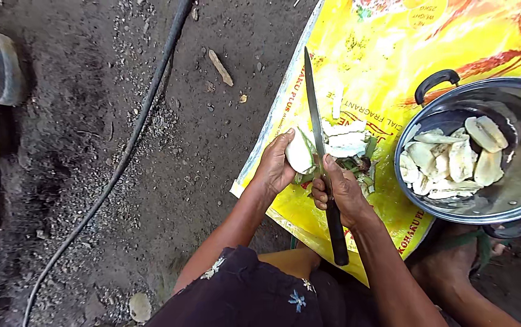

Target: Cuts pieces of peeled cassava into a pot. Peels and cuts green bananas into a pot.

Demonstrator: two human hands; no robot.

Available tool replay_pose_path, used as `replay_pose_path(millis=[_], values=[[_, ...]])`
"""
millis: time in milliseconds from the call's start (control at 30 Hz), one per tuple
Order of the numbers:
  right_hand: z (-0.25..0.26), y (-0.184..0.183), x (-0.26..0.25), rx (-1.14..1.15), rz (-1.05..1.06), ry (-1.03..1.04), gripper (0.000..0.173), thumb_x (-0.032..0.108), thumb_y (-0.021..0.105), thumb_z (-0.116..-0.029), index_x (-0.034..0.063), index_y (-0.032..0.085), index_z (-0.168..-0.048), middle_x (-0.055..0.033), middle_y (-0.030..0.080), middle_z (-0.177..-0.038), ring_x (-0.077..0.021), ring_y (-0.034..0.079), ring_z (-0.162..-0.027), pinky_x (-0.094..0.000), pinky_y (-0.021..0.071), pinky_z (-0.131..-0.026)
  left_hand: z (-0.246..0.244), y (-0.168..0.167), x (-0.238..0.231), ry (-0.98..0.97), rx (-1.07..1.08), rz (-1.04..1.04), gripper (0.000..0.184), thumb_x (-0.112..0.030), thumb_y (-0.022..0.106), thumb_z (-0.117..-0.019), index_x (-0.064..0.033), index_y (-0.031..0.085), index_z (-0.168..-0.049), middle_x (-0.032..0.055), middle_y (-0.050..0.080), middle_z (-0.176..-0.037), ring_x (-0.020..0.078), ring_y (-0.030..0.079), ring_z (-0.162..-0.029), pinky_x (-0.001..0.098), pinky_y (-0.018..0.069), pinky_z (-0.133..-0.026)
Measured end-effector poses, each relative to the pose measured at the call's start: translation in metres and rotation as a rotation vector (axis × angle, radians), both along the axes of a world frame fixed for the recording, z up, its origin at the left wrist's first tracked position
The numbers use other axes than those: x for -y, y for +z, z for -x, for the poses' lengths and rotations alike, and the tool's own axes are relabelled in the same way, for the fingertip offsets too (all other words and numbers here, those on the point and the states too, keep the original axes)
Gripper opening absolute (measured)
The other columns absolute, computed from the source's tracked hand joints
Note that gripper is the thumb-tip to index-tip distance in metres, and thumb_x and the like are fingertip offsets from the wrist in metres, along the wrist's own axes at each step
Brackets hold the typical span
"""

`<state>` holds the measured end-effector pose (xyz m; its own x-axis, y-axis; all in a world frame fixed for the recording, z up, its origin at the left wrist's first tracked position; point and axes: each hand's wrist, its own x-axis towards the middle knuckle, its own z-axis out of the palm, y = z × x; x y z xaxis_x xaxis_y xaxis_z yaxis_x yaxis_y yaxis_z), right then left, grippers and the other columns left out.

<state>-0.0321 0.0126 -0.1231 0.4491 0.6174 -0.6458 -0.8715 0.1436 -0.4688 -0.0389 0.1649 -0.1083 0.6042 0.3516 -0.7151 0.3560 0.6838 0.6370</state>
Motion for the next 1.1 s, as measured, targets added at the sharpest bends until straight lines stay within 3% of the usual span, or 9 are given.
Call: replay_pose_path(millis=[100, 200, 333, 533, 767, 900, 1000, 1100], values=[[0.008, -0.001, -0.002, 0.328, 0.131, 0.06, 0.051, 0.033, 0.05, -0.1051, 0.0064, 0.047, -0.148, 0.0039, 0.045, -0.062, -0.0059, 0.043, -0.046, -0.0224, 0.0434, -0.045, -0.006, 0.001, -0.002, 0.085, 0.03, -0.03, 0.027, -0.024, 0.037, -0.1112, -0.0087, 0.047, -0.131, 0.011, 0.063, -0.113, 0.02, 0.066, -0.103, 0.0387, 0.0561, -0.091], [0.014, 0.001, -0.008, 0.644, 0.285, 0.118, 0.072, 0.038, 0.066, -0.0949, 0.0085, 0.041, -0.155, 0.0017, 0.057, -0.068, -0.0058, 0.049, -0.053, -0.0259, 0.047, -0.052, -0.007, 0.003, 0.001, 0.158, 0.039, -0.064, 0.02, -0.024, 0.037, -0.1112, -0.0111, 0.048, -0.121, 0.007, 0.063, -0.1, 0.0162, 0.067, -0.092, 0.0353, 0.0578, -0.083], [0.019, 0.004, -0.013, 0.812, 0.389, 0.132, 0.074, 0.038, 0.071, -0.0928, 0.0082, 0.043, -0.154, 0.0027, 0.054, -0.069, -0.0041, 0.047, -0.058, -0.0237, 0.0445, -0.056, -0.004, 0.01, 0.004, 0.173, 0.062, -0.084, 0.017, -0.023, 0.043, -0.1098, -0.0129, 0.049, -0.123, 0.0051, 0.065, -0.095, 0.014, 0.069, -0.085, 0.0321, 0.0598, -0.076], [0.018, -0.001, -0.012, 0.747, 0.338, 0.119, 0.075, 0.039, 0.07, -0.0934, 0.0084, 0.042, -0.155, 0.0042, 0.051, -0.067, -0.0035, 0.045, -0.054, -0.0222, 0.0437, -0.053, -0.004, 0.013, 0.009, 0.146, 0.087, -0.157, 0.014, -0.019, 0.044, -0.1095, -0.0114, 0.05, -0.119, 0.0047, 0.065, -0.091, 0.0132, 0.069, -0.081, 0.0303, 0.06, -0.074], [0.021, -0.003, -0.013, 0.738, 0.349, 0.058, 0.063, 0.039, 0.069, -0.0944, 0.0087, 0.052, -0.148, 0.0038, 0.055, -0.07, -0.0024, 0.047, -0.055, -0.0206, 0.0447, -0.053, -0.004, 0.013, 0.014, 0.194, 0.094, -0.172, 0.012, -0.017, 0.039, -0.1107, -0.0119, 0.049, -0.113, 0.0037, 0.065, -0.09, 0.0122, 0.069, -0.082, 0.0298, 0.06, -0.075], [0.019, -0.007, -0.012, 0.706, 0.34, 0.023, 0.057, 0.037, 0.068, -0.0956, 0.0088, 0.055, -0.143, 0.0036, 0.056, -0.068, -0.0034, 0.049, -0.053, -0.0209, 0.0451, -0.052, -0.003, 0.007, 0.014, 0.159, 0.103, -0.188, 0.02, -0.017, 0.034, -0.1118, -0.009, 0.049, -0.123, 0.0066, 0.065, -0.1, 0.0157, 0.068, -0.093, 0.0346, 0.0581, -0.086], [0.018, -0.009, -0.009, 0.711, 0.304, 0.021, 0.054, 0.036, 0.069, -0.095, 0.0092, 0.056, -0.141, 0.0046, 0.053, -0.066, -0.0025, 0.048, -0.052, -0.0195, 0.0441, -0.05, 0.0, 0.006, 0.012, 0.134, 0.124, -0.179, 0.019, -0.016, 0.032, -0.1117, -0.0102, 0.049, -0.119, 0.0047, 0.065, -0.098, 0.0142, 0.068, -0.093, 0.0336, 0.0582, -0.086], [0.008, -0.012, 0.0, 0.779, 0.278, 0.12, 0.053, 0.038, 0.07, -0.0944, 0.0102, 0.059, -0.138, 0.0032, 0.059, -0.07, -0.0025, 0.051, -0.055, -0.021, 0.0463, -0.053, 0.004, 0.007, 0.007, 0.102, 0.162, -0.135, 0.015, -0.014, 0.035, -0.1106, -0.0127, 0.05, -0.112, 0.003, 0.066, -0.093, 0.0127, 0.069, -0.088, 0.0323, 0.0593, -0.083]])
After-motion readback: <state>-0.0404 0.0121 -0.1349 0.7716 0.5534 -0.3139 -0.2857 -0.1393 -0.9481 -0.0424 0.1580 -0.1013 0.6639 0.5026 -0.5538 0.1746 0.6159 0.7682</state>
